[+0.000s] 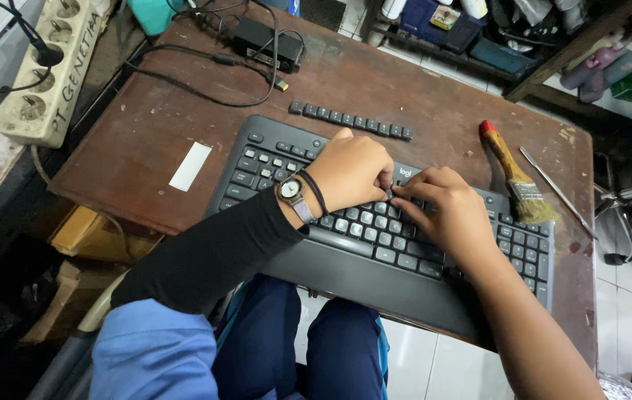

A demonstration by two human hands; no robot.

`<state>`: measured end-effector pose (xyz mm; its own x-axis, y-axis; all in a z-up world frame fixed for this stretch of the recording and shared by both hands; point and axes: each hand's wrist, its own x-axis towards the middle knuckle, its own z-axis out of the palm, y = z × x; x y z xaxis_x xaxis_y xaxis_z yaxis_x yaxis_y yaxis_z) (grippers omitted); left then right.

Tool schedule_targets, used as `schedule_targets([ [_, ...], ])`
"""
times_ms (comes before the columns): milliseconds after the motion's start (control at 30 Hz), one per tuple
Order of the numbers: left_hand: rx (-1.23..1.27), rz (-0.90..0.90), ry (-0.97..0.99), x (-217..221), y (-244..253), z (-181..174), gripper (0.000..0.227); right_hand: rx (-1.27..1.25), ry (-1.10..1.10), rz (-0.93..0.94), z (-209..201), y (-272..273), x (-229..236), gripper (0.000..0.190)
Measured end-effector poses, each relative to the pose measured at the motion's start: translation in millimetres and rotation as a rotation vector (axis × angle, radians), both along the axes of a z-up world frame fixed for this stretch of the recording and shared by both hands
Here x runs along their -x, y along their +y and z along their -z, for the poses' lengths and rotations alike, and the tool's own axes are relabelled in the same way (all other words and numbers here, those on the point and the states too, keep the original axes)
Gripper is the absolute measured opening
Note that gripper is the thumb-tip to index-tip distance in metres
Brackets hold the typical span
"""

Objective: The person removes individual keys from a keyboard, cleans each key with a brush, and places the cleaned keys back onto the keyboard. The person repeats this process for several keys.

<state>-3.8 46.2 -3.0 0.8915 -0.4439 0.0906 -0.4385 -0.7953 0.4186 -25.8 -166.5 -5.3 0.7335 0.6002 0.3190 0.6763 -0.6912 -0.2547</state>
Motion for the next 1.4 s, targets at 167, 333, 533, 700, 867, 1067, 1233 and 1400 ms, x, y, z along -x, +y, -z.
schedule_targets([
  [167,-0.003,0.003,0.046,-3.1,-0.3,0.7,0.010,0.028,0.083,0.018,6.7,1.4,-11.8,0.006],
  [333,-0.040,0.011,0.048,-2.9,0.2,-2.9,0.010,0.068,0.177,-0.052,-3.5,4.8,-23.2,0.005],
  [533,-0.050,-0.031,0.058,1.9,2.6,-14.6,0.009,0.273,0.244,-0.012,-4.7,17.6,-46.6,0.013],
  [700,-0.092,-0.033,0.013,3.8,-2.5,-11.9,0.003,0.374,0.152,0.033,18.5,19.7,-52.5,0.012],
  [867,0.082,-0.048,-0.098,8.6,0.2,-30.4,0.009,0.196,0.147,0.052,-19.6,-16.8,-48.4,0.022],
  [1067,0.129,-0.190,-0.303,-59.6,-15.4,13.6,0.037,0.421,-0.043,0.790,-44.3,-95.4,-57.7,0.050],
  [1233,-0.021,-0.209,-0.436,-97.6,-38.9,49.0,0.042,0.619,0.325,0.879,-45.5,-100.6,-62.5,0.073],
  [1400,-0.016,-0.201,-0.526,-101.4,-54.2,51.3,0.021,0.606,0.400,0.891,-49.7,-92.0,-64.2,0.067],
])
